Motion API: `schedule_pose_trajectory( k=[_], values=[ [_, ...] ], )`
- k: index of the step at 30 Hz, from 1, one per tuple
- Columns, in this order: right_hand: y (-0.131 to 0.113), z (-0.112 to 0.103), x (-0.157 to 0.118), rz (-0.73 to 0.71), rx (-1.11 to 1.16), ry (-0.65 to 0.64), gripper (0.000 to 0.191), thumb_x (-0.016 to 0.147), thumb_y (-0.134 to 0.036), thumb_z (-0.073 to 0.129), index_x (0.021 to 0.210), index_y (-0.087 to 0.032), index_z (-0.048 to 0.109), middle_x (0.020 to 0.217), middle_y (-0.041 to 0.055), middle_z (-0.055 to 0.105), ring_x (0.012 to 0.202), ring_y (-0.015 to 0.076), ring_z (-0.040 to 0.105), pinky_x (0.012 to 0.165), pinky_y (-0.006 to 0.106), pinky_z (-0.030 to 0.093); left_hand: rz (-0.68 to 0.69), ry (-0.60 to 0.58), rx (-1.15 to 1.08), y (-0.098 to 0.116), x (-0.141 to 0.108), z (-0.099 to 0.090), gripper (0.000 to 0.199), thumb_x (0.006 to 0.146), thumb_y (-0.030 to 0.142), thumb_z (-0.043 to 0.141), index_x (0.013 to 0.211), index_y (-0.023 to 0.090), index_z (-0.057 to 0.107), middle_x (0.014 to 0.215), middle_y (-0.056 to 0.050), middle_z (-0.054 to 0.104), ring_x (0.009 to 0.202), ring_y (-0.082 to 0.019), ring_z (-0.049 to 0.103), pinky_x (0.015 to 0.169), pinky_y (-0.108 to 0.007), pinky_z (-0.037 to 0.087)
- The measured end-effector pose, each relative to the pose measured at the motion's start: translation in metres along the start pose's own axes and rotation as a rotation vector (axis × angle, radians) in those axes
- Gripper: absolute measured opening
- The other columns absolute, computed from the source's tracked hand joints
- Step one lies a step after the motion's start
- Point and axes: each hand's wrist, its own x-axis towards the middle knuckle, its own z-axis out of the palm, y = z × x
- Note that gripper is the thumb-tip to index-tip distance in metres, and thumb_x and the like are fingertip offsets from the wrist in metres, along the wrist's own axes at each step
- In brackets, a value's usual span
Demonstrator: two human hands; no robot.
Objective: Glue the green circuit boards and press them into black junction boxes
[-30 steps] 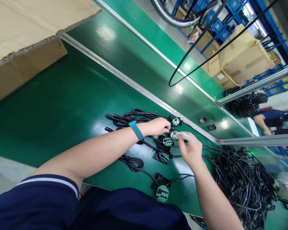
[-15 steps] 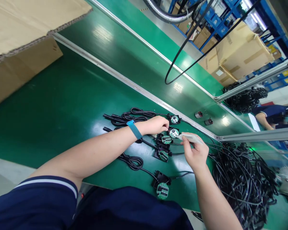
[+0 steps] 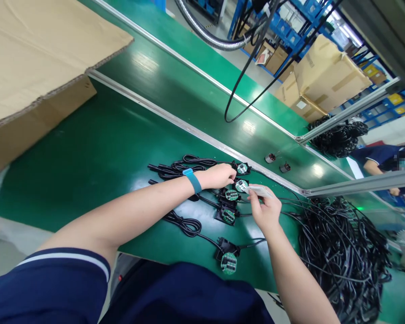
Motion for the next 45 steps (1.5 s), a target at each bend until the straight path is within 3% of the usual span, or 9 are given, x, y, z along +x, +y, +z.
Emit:
schedule_pose_trajectory(
  k=[7, 11, 16, 20, 23, 27, 32, 40, 45],
  values=[
    [0.004, 0.009, 0.004, -0.167, -0.1, -0.054, 0.016, 0.097, -0.024, 0.055, 0.1, -0.022, 0.07, 0.098, 0.0069, 0.076, 0.09, 0.0199, 0.072, 0.08, 0.036, 0.06, -0.008, 0.035, -0.02, -0.004, 0.002, 0.005, 0.009, 0.087, 0.021, 0.066, 0.086, 0.018, 0.074, 0.089, -0.005, 0.071, 0.088, -0.019, 0.064, 0.079, -0.027, 0.047],
    [0.001, 0.004, 0.006, -0.17, -0.147, -0.055, 0.016, 0.097, -0.024, 0.054, 0.099, -0.023, 0.07, 0.096, 0.0066, 0.076, 0.088, 0.0203, 0.072, 0.08, 0.036, 0.06, -0.013, 0.038, -0.026, -0.005, 0.001, 0.006, 0.009, 0.086, 0.022, 0.066, 0.085, 0.018, 0.074, 0.088, -0.005, 0.071, 0.087, -0.02, 0.064, 0.077, -0.028, 0.046],
    [-0.009, -0.01, 0.004, -0.096, -0.104, 0.027, 0.012, 0.095, -0.025, 0.059, 0.095, -0.022, 0.071, 0.097, 0.0077, 0.076, 0.078, 0.02, 0.073, 0.073, 0.036, 0.061, -0.008, 0.03, -0.027, -0.004, 0.003, 0.005, 0.008, 0.086, 0.02, 0.066, 0.084, 0.017, 0.072, 0.089, -0.006, 0.071, 0.088, -0.02, 0.064, 0.079, -0.029, 0.047],
    [-0.017, -0.018, -0.001, 0.043, -0.013, 0.046, 0.015, 0.094, -0.031, 0.061, 0.095, -0.021, 0.072, 0.098, 0.0081, 0.076, 0.066, 0.0179, 0.071, 0.063, 0.033, 0.061, -0.036, 0.009, -0.008, 0.006, -0.005, -0.004, 0.007, 0.085, 0.02, 0.067, 0.091, 0.017, 0.07, 0.095, -0.008, 0.069, 0.091, -0.023, 0.065, 0.079, -0.03, 0.048],
    [-0.023, -0.018, -0.002, 0.147, 0.069, -0.009, 0.02, 0.095, -0.035, 0.061, 0.095, -0.02, 0.073, 0.089, 0.0067, 0.076, 0.063, 0.0175, 0.07, 0.06, 0.032, 0.06, -0.076, 0.044, 0.082, 0.018, -0.024, -0.016, 0.019, 0.085, 0.024, 0.069, 0.102, 0.015, 0.066, 0.101, -0.011, 0.068, 0.096, -0.027, 0.065, 0.081, -0.035, 0.048],
    [-0.025, -0.007, 0.007, 0.204, 0.126, -0.087, 0.021, 0.092, -0.037, 0.064, 0.084, -0.019, 0.073, 0.067, 0.0032, 0.072, 0.059, 0.0181, 0.068, 0.06, 0.031, 0.057, -0.131, 0.082, 0.073, 0.028, -0.059, -0.026, 0.015, 0.091, 0.028, 0.063, 0.101, 0.016, 0.064, 0.098, -0.009, 0.07, 0.094, -0.026, 0.065, 0.084, -0.036, 0.048],
    [-0.022, 0.011, 0.028, 0.238, 0.163, -0.175, 0.02, 0.088, -0.036, 0.065, 0.079, -0.018, 0.068, 0.059, 0.0014, 0.067, 0.054, 0.0168, 0.064, 0.055, 0.028, 0.051, -0.121, 0.052, -0.018, 0.021, -0.084, -0.014, 0.011, 0.089, 0.026, 0.067, 0.097, 0.018, 0.067, 0.095, -0.006, 0.071, 0.092, -0.023, 0.065, 0.086, -0.035, 0.047],
    [-0.021, 0.02, 0.041, 0.191, 0.099, -0.28, 0.018, 0.087, -0.034, 0.061, 0.078, -0.019, 0.066, 0.058, 0.0005, 0.063, 0.055, 0.0168, 0.06, 0.052, 0.028, 0.046, -0.097, 0.078, -0.011, 0.011, -0.085, 0.005, 0.007, 0.091, 0.022, 0.064, 0.094, 0.019, 0.069, 0.094, -0.005, 0.07, 0.094, -0.022, 0.064, 0.087, -0.036, 0.042],
    [-0.021, 0.021, 0.042, 0.17, 0.059, -0.279, 0.019, 0.087, -0.034, 0.061, 0.075, -0.02, 0.064, 0.06, 0.0012, 0.062, 0.055, 0.0163, 0.058, 0.053, 0.027, 0.045, -0.079, 0.09, -0.004, 0.009, -0.085, 0.008, 0.015, 0.092, 0.016, 0.056, 0.087, 0.02, 0.07, 0.088, -0.004, 0.07, 0.091, -0.02, 0.063, 0.085, -0.035, 0.039]
  ],
)
